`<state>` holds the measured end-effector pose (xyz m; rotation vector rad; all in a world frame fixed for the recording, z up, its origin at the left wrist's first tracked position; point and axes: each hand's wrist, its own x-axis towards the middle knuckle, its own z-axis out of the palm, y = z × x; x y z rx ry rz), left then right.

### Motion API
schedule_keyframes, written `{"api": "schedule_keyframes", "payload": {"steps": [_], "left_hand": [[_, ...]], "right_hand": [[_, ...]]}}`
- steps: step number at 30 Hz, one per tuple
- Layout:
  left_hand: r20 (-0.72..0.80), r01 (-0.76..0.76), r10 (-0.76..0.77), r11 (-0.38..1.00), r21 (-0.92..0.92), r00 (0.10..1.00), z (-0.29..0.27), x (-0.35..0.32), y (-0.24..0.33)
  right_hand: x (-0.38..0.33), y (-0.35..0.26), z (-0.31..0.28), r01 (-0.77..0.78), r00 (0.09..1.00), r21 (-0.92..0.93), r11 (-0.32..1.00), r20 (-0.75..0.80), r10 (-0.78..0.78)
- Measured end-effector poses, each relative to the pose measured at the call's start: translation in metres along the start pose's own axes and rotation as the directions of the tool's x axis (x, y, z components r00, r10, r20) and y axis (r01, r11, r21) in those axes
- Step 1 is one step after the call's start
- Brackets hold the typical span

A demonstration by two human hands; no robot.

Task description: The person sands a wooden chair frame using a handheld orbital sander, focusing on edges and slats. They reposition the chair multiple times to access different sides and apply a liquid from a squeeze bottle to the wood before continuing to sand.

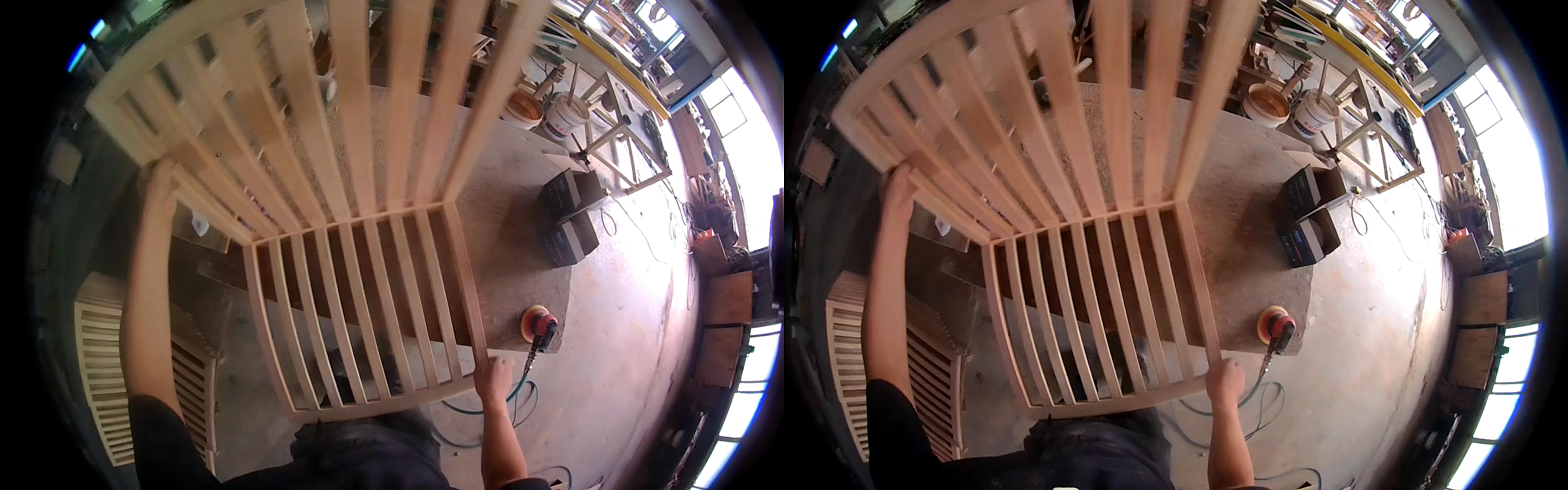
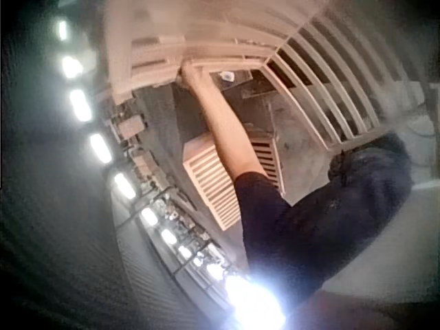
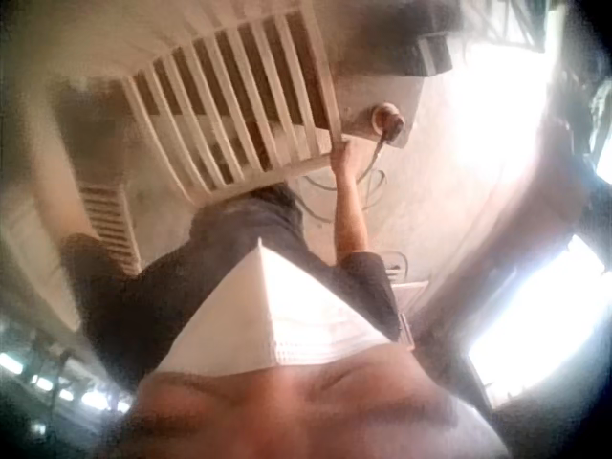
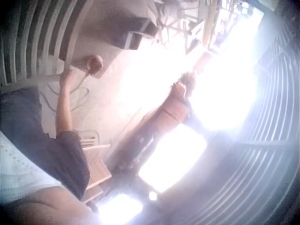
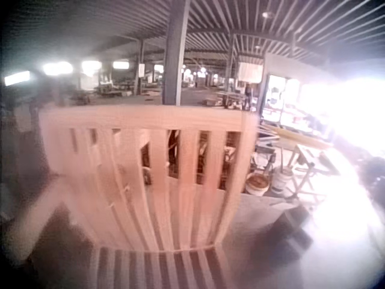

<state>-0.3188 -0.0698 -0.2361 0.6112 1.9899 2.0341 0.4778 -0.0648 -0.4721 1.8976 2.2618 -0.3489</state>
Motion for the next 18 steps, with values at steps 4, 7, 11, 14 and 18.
{"api": "schedule_keyframes", "payload": {"steps": [4,7,11,14,18], "left_hand": [[0.08,-0.033,0.024,0.993,0.11,0.997,0.082,0.009,0.004],[0.165,0.144,-0.174,0.973,0.181,0.971,0.122,0.041,0.008],[0.376,0.05,-0.092,0.992,0.119,0.922,0.204,-0.016,0.049],[0.717,0.036,-0.07,0.997,0.062,0.694,0.218,-0.051,0.047],[0.912,-0.255,0.002,0.96,0.112,0.409,0.243,-0.17,0.05]], "right_hand": [[-0.04,0.002,0.015,-0.314,0.948,0.298,0.901,0.139,0.285],[-0.056,0.0,0.048,-0.41,0.905,0.494,0.767,0.329,0.271],[-0.077,-0.023,0.078,-0.489,0.869,0.487,0.724,0.35,0.351],[-0.102,-0.057,0.099,-0.405,0.91,0.522,0.75,0.311,0.274],[-0.132,-0.136,0.083,-0.496,0.853,0.561,0.663,0.457,0.252]]}}
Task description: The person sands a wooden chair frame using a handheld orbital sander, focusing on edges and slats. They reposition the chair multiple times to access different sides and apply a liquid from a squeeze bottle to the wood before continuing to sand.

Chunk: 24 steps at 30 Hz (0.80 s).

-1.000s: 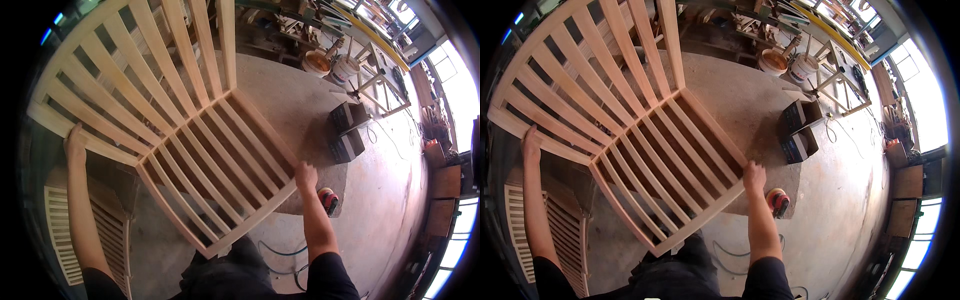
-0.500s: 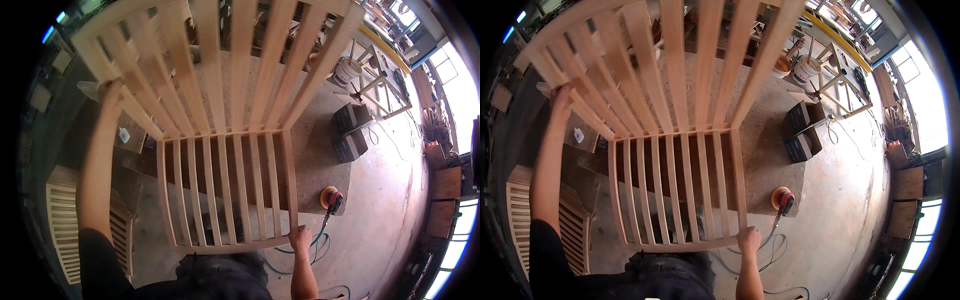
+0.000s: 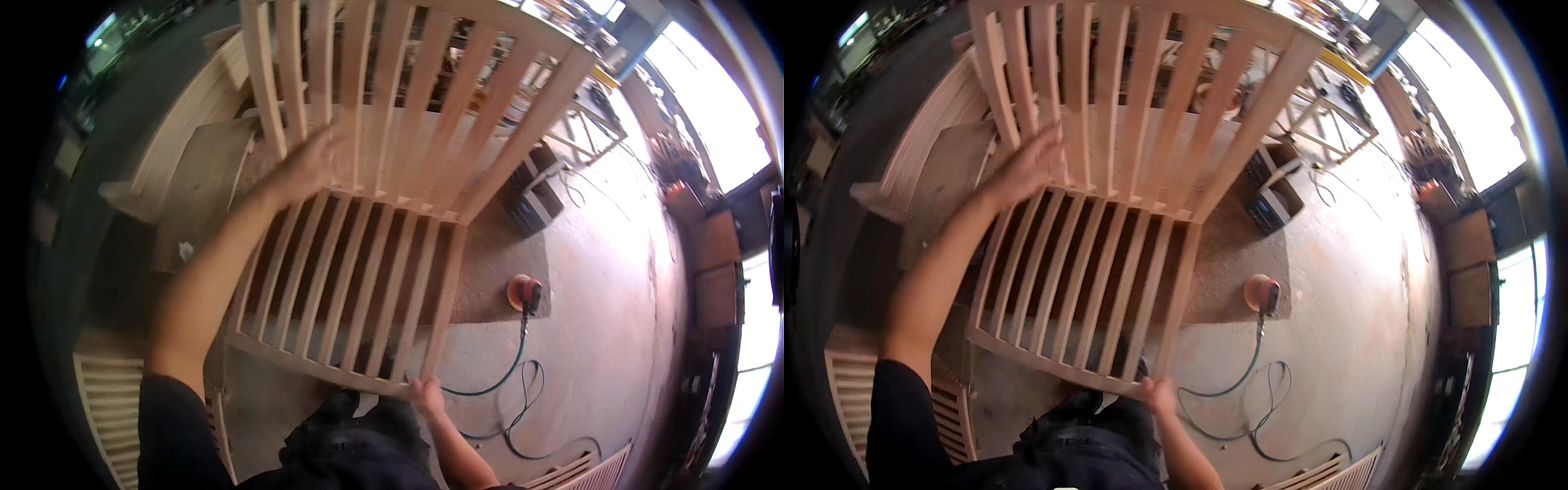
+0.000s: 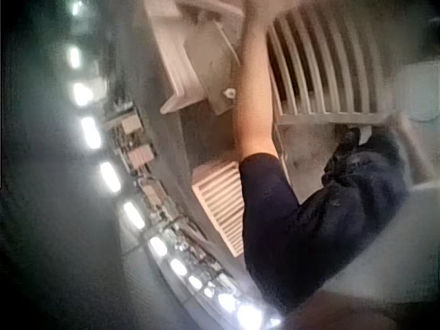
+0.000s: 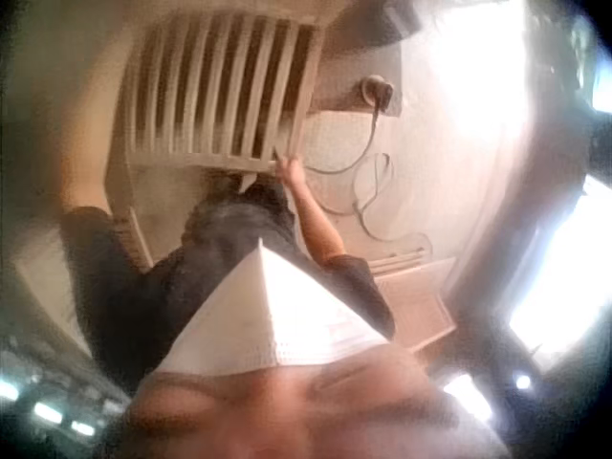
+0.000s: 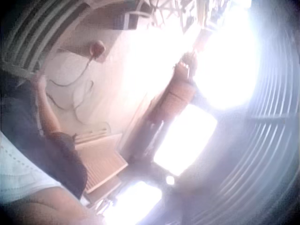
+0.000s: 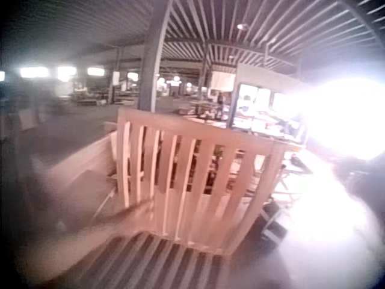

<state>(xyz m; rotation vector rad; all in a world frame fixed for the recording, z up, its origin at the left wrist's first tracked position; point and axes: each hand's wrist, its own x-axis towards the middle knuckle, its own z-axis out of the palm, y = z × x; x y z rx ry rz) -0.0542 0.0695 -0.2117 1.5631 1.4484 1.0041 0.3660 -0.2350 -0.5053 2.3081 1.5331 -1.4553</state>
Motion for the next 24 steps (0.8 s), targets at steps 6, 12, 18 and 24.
{"api": "schedule_keyframes", "payload": {"steps": [6,12,18,24], "left_hand": [[0.321,-0.141,0.061,0.962,0.234,0.945,0.072,-0.038,0.026],[0.132,-0.148,0.13,0.979,0.138,0.983,0.084,-0.042,0.117],[-0.02,-0.572,0.674,0.641,0.511,0.738,0.112,0.045,0.233],[-0.22,-0.136,0.562,0.524,0.841,0.797,0.112,0.162,0.268]], "right_hand": [[-0.014,0.026,0.046,0.413,0.823,-0.019,0.911,0.436,-0.364],[0.063,-0.02,-0.154,0.444,0.668,-0.22,0.868,-0.564,-0.485],[0.184,-0.015,-0.276,0.42,0.54,-0.331,0.845,-0.658,-0.525],[0.185,-0.044,-0.301,0.214,0.812,-0.162,0.963,-0.518,-0.268]]}}
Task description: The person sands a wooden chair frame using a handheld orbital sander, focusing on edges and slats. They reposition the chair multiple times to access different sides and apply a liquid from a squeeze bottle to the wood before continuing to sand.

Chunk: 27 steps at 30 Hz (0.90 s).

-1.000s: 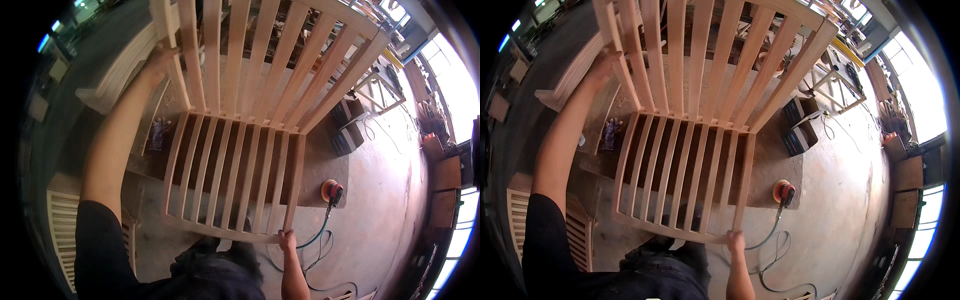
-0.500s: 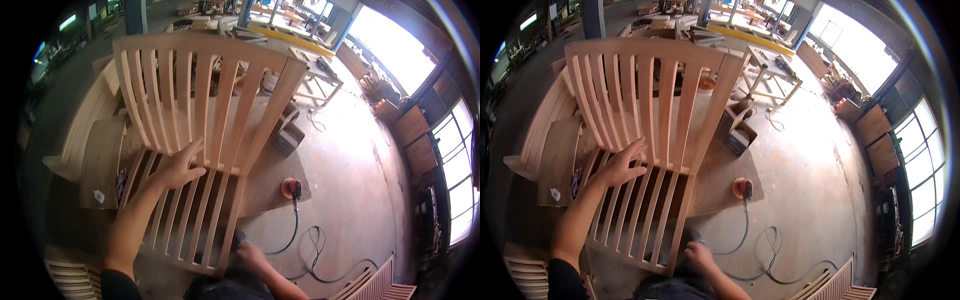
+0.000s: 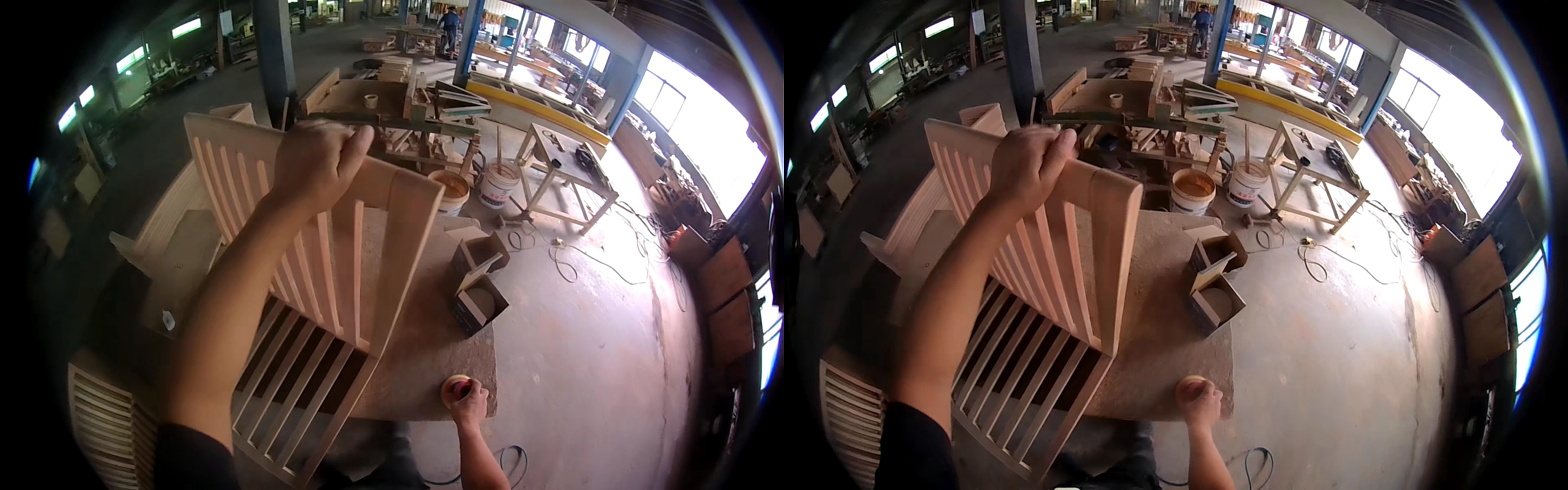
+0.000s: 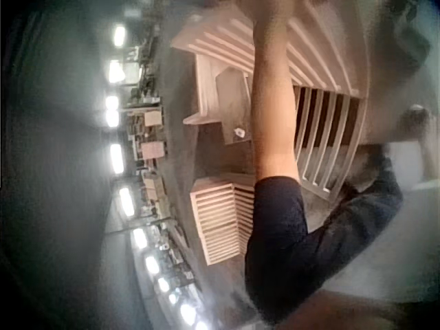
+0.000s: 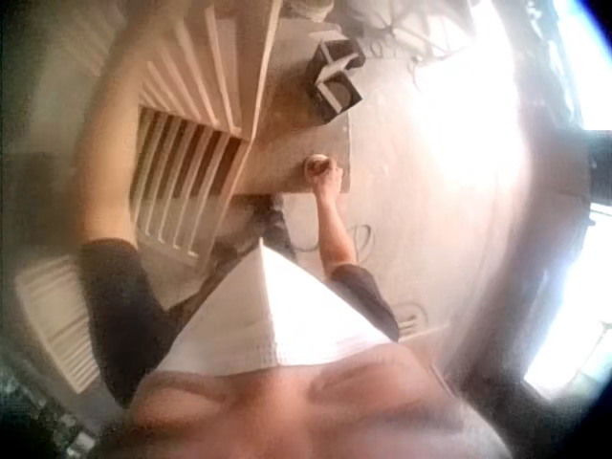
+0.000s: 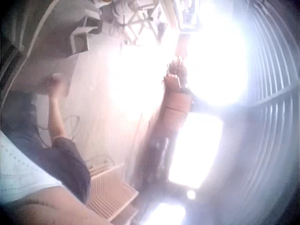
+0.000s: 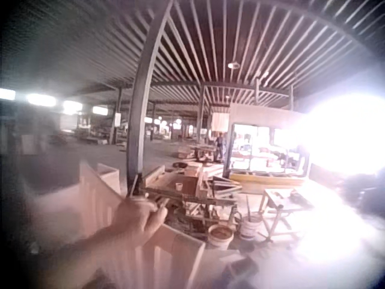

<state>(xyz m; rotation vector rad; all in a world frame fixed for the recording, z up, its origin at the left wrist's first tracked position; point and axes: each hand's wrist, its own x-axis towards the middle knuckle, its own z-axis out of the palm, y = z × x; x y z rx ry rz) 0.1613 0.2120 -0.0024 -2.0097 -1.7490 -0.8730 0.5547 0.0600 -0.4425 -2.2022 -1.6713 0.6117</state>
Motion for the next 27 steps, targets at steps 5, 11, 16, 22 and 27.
{"api": "schedule_keyframes", "payload": {"steps": [5,11,16,22,27], "left_hand": [[-0.199,-0.132,0.102,0.981,-0.141,0.975,0.005,-0.004,0.005],[-0.146,-0.257,0.226,0.936,-0.241,0.963,-0.032,-0.053,0.053],[-0.123,-0.251,0.224,0.927,-0.278,0.967,-0.05,-0.075,0.067],[-0.325,-0.136,0.028,0.94,-0.313,0.945,-0.042,-0.071,0.034],[-0.43,-0.207,0.082,0.945,-0.254,0.899,-0.031,-0.073,0.029]], "right_hand": [[0.028,0.032,-0.026,0.01,0.976,0.277,0.961,0.205,-0.069],[0.057,-0.007,-0.107,-0.38,0.782,0.82,0.429,0.532,-0.324],[0.071,-0.104,-0.168,-0.235,0.722,0.972,0.024,0.191,-0.665],[0.072,-0.219,-0.205,-0.196,0.499,0.979,-0.062,0.045,-0.865],[0.063,-0.262,-0.222,-0.216,0.35,0.976,-0.031,0.048,-0.936]]}}
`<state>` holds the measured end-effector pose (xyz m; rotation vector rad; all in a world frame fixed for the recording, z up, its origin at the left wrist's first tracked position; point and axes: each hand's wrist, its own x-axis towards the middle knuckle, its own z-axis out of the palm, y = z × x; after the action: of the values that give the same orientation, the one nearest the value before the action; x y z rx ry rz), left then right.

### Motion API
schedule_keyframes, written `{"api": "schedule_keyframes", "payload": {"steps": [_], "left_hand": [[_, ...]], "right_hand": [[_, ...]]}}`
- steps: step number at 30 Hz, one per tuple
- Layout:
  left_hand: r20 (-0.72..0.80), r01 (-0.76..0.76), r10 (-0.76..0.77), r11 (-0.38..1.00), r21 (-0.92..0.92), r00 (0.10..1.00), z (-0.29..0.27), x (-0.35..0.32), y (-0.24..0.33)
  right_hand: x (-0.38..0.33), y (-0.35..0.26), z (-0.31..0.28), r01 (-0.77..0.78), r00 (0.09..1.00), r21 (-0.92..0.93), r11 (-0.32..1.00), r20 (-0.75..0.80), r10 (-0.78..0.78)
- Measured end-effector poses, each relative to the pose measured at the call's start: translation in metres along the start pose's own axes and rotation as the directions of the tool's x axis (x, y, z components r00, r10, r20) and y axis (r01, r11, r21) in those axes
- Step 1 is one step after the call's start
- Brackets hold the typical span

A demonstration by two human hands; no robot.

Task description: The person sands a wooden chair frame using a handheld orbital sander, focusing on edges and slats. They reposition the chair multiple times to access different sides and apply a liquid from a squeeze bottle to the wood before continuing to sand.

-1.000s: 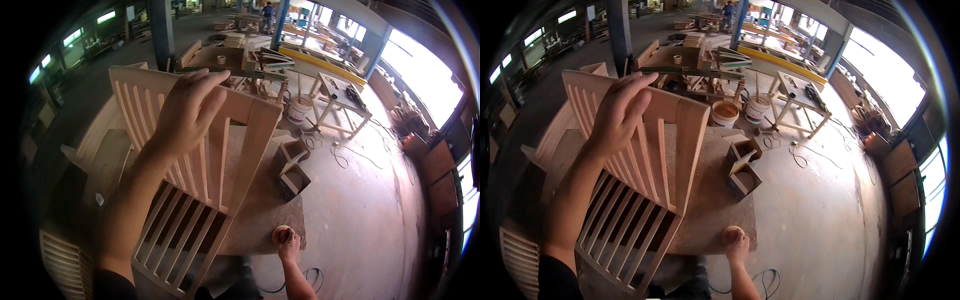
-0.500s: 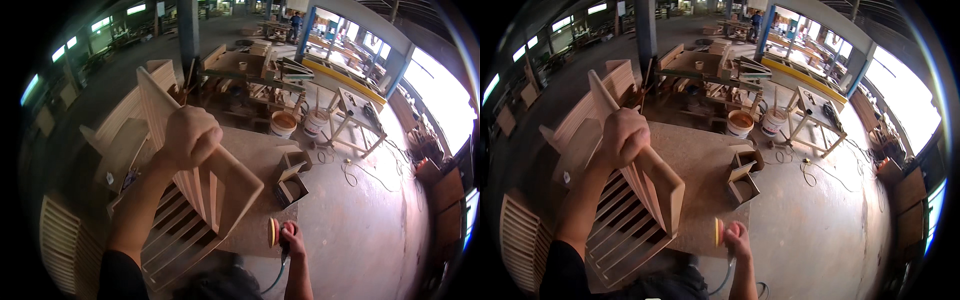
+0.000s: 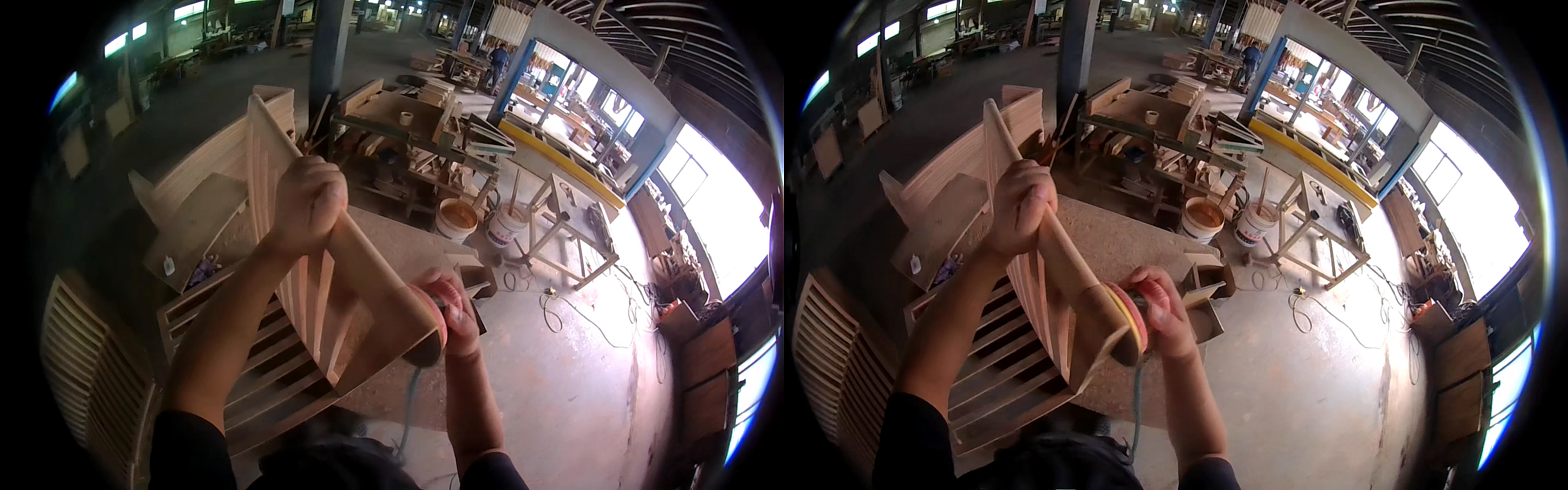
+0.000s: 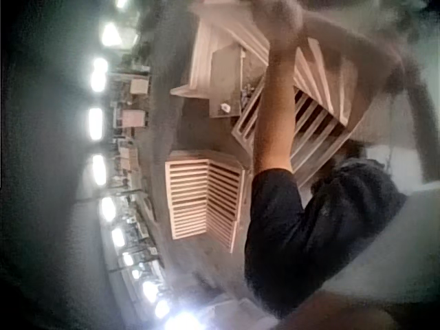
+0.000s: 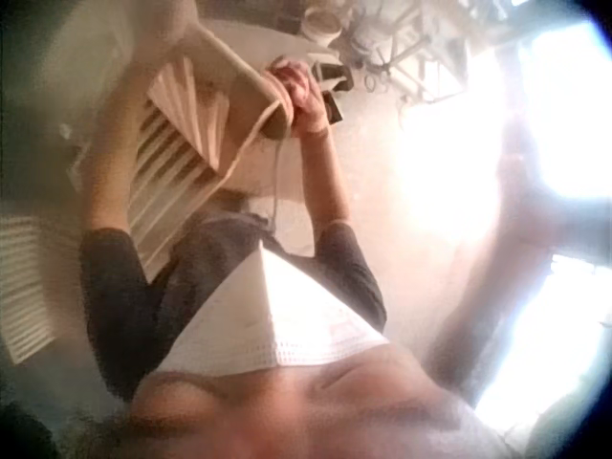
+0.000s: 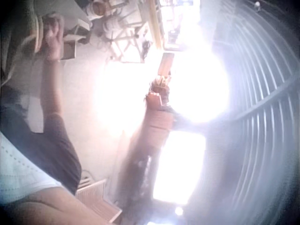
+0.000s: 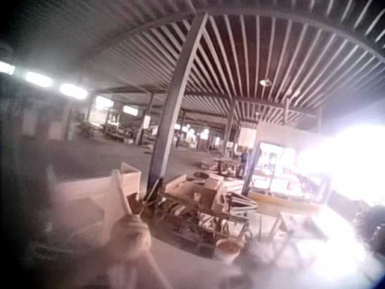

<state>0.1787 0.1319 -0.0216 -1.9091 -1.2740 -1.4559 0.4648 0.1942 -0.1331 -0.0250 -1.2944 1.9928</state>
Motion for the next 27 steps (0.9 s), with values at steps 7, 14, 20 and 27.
{"api": "schedule_keyframes", "payload": {"steps": [7,14,20,27], "left_hand": [[-0.119,-0.024,0.026,1.0,0.019,0.993,0.017,-0.003,-0.004],[-0.124,-0.072,0.072,0.997,0.006,0.99,0.016,-0.001,-0.007],[-0.119,-0.117,0.122,0.992,0.05,0.985,0.021,-0.002,-0.016],[-0.192,-0.135,0.114,0.986,-0.1,0.975,0.024,0.001,-0.014]], "right_hand": [[0.045,-0.064,-0.006,0.07,0.987,-0.362,0.93,0.159,-0.012],[0.072,-0.191,0.106,0.279,0.907,-0.958,0.058,0.283,0.311],[0.048,-0.162,0.221,0.216,0.962,-0.79,-0.574,0.071,0.263],[-0.002,-0.08,0.247,0.327,0.945,-0.283,-0.901,0.111,0.308]]}}
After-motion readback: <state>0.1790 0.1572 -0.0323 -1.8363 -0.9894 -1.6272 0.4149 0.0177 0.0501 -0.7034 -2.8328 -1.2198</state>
